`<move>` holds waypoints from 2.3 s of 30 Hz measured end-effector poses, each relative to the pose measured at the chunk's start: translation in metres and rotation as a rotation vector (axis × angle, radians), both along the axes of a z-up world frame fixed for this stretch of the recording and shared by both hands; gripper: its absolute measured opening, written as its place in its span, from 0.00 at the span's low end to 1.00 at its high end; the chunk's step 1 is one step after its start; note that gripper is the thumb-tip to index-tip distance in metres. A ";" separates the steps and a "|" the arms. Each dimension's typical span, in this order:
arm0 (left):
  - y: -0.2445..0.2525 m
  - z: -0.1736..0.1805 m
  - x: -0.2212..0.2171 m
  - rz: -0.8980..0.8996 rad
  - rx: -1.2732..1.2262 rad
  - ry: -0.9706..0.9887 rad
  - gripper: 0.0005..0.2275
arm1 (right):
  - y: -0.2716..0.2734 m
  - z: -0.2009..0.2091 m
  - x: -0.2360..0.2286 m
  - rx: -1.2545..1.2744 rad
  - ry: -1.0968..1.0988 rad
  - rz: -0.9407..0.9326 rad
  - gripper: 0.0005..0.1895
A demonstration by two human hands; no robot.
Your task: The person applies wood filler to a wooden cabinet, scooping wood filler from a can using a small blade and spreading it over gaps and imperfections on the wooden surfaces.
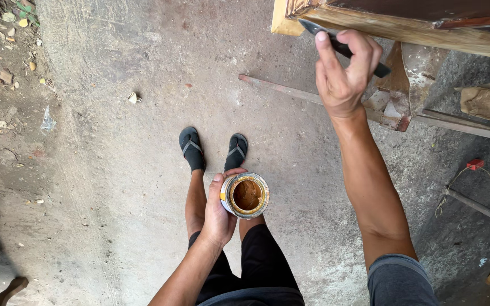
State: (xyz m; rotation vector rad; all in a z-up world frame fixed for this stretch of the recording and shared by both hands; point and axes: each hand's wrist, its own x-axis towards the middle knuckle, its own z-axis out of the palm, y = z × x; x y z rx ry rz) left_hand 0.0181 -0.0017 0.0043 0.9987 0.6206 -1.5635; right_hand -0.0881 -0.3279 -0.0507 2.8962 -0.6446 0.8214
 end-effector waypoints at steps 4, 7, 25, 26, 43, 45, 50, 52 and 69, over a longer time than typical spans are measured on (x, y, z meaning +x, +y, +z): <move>-0.002 -0.004 -0.005 0.007 -0.012 0.006 0.28 | -0.003 0.011 -0.001 -0.055 -0.090 -0.023 0.30; -0.005 -0.002 -0.008 0.010 -0.010 0.030 0.28 | -0.005 0.008 0.011 -0.076 -0.067 -0.038 0.28; -0.001 -0.003 -0.004 -0.007 -0.012 -0.014 0.29 | -0.016 -0.009 0.008 -0.154 -0.078 0.018 0.30; -0.002 -0.003 -0.005 0.008 -0.026 -0.020 0.29 | -0.016 -0.009 0.012 -0.167 -0.051 0.017 0.29; -0.003 0.006 -0.008 -0.007 -0.078 -0.025 0.28 | 0.056 0.025 0.022 0.411 -0.245 -0.132 0.27; -0.003 0.007 -0.007 -0.013 -0.088 -0.029 0.28 | 0.059 0.030 0.036 0.437 -0.297 -0.134 0.26; -0.006 0.014 0.002 -0.043 -0.072 -0.030 0.29 | 0.057 0.041 0.069 0.331 -0.299 -0.193 0.28; -0.007 0.017 0.008 -0.057 -0.077 -0.036 0.29 | 0.061 0.042 0.072 0.376 -0.295 -0.195 0.28; 0.006 0.013 0.030 -0.058 -0.135 -0.006 0.29 | 0.068 0.107 0.038 0.374 -0.120 -0.355 0.20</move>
